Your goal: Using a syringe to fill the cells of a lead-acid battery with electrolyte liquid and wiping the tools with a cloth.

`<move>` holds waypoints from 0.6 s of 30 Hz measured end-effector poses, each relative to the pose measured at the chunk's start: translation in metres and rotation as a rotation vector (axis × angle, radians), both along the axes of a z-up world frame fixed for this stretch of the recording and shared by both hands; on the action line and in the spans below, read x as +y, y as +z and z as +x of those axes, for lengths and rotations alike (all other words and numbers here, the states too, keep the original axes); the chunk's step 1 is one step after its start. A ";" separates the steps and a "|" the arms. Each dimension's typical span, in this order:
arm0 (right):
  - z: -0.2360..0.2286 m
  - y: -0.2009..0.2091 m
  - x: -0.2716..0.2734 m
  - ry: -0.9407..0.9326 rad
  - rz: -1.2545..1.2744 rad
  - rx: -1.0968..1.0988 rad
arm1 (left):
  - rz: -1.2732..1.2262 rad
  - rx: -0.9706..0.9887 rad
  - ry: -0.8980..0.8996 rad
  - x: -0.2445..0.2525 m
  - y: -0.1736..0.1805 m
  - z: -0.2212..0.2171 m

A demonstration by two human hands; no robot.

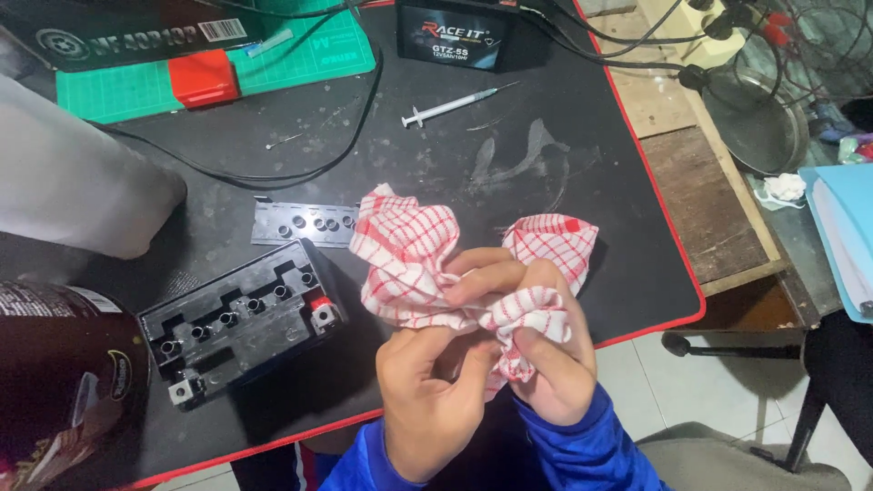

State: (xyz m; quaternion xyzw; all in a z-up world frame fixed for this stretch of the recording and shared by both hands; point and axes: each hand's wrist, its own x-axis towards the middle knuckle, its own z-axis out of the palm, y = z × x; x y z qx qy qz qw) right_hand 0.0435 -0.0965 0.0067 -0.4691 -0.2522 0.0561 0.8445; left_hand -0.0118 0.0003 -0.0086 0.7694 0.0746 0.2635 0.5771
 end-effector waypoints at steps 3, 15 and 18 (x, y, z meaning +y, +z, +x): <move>0.004 0.009 0.001 -0.055 -0.124 -0.134 | 0.079 0.002 0.047 -0.001 -0.004 -0.001; 0.002 -0.002 -0.003 -0.034 -0.035 -0.055 | 0.117 -0.018 -0.042 0.001 0.001 -0.001; 0.005 -0.006 -0.005 -0.053 -0.060 -0.049 | 0.107 0.010 -0.096 0.002 0.000 -0.001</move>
